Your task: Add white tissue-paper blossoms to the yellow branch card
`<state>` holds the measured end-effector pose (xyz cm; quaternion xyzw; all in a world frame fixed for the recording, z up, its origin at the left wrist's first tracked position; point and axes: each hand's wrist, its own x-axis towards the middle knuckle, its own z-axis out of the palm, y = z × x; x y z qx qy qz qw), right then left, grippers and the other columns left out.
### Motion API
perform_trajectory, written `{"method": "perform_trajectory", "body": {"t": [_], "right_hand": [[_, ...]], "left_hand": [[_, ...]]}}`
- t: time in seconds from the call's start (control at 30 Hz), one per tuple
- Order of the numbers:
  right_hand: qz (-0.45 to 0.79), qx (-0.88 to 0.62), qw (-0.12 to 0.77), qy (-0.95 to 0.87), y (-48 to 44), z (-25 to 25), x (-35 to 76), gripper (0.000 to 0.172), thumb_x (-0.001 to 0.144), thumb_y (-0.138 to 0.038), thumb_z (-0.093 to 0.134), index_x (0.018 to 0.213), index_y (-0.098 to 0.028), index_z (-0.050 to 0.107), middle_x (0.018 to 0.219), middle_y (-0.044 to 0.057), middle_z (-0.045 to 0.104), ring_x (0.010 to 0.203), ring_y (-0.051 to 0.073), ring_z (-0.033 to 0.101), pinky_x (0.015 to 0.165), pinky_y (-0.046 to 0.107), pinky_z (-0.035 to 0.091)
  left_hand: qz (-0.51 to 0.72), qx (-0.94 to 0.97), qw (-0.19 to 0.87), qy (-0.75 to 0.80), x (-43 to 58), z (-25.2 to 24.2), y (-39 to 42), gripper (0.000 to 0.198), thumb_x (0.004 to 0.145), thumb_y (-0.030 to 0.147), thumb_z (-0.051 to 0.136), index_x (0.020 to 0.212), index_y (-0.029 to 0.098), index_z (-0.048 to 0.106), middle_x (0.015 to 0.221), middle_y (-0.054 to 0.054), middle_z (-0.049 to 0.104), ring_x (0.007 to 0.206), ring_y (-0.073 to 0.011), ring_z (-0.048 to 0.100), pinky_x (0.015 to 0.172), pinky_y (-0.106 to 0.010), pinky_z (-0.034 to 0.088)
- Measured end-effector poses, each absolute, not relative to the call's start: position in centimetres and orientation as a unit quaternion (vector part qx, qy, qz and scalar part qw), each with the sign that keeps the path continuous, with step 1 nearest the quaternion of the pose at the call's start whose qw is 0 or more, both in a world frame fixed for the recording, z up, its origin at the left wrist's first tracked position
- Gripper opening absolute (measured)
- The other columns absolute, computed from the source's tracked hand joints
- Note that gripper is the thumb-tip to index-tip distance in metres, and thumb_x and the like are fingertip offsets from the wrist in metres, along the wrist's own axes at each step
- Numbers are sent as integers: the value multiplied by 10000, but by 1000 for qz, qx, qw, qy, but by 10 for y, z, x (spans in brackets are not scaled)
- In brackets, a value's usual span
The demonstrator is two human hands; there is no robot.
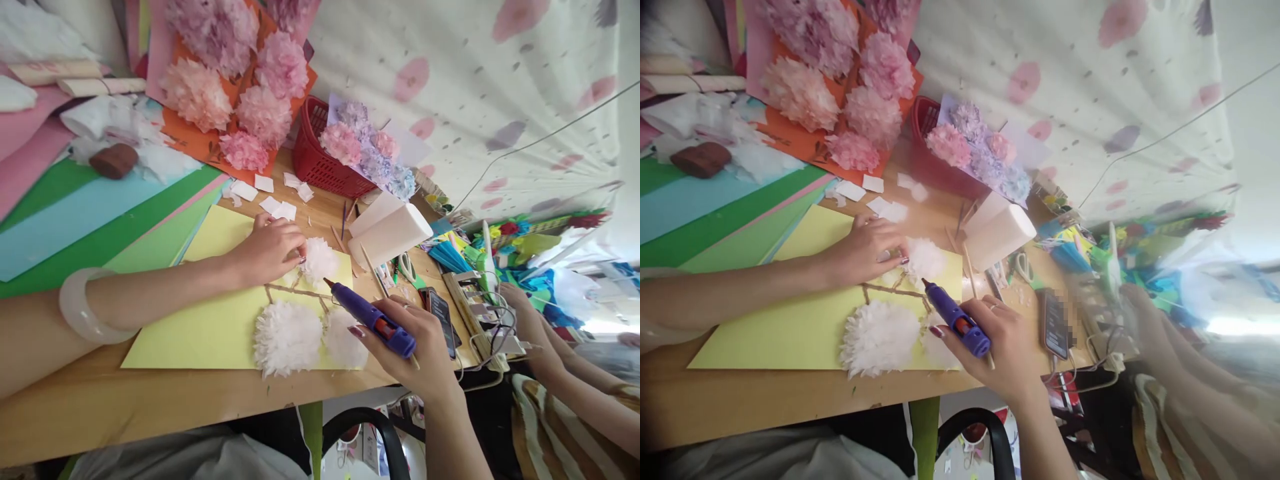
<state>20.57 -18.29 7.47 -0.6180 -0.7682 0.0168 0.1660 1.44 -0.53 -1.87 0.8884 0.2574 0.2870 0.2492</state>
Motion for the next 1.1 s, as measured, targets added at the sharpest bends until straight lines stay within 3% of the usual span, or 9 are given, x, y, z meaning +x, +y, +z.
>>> {"method": "perform_trajectory", "body": {"t": [0.3, 0.5, 0.77, 1.1], "right_hand": [[43, -584, 220, -780, -194, 50, 244, 137, 861, -300, 691, 878, -225, 578, 719, -3, 611, 670, 166, 541, 593, 292, 438], [65, -581, 211, -783, -185, 41, 253, 195, 899, -409, 647, 870, -221, 604, 711, 5, 585, 692, 172, 535, 618, 298, 413], [33, -560, 183, -807, -165, 41, 249, 351, 917, -505, 574, 747, -199, 591, 649, 13, 519, 628, 162, 492, 595, 297, 351], [21, -554, 154, -818, -159, 35, 247, 363, 916, -523, 563, 733, -213, 604, 565, 3, 500, 586, 170, 456, 583, 318, 331]], "left_hand": [[288, 898, 211, 257, 11, -13, -10, 293, 804, 406, 654, 1038, 232, 638, 1103, -69, 678, 1124, -307, 562, 1015, -491, 292], [235, 906, 187, 298, 31, -6, -21, 457, 770, 492, 701, 1120, 210, 618, 1141, -99, 650, 1139, -348, 540, 1008, -530, 302], [206, 890, 233, 334, 36, 1, -20, 265, 820, 439, 634, 1016, 262, 655, 1141, -53, 662, 1101, -304, 570, 1009, -529, 308], [222, 877, 259, 338, 36, -2, -18, 228, 812, 394, 624, 992, 260, 664, 1134, -44, 683, 1124, -294, 573, 1017, -520, 314]]}}
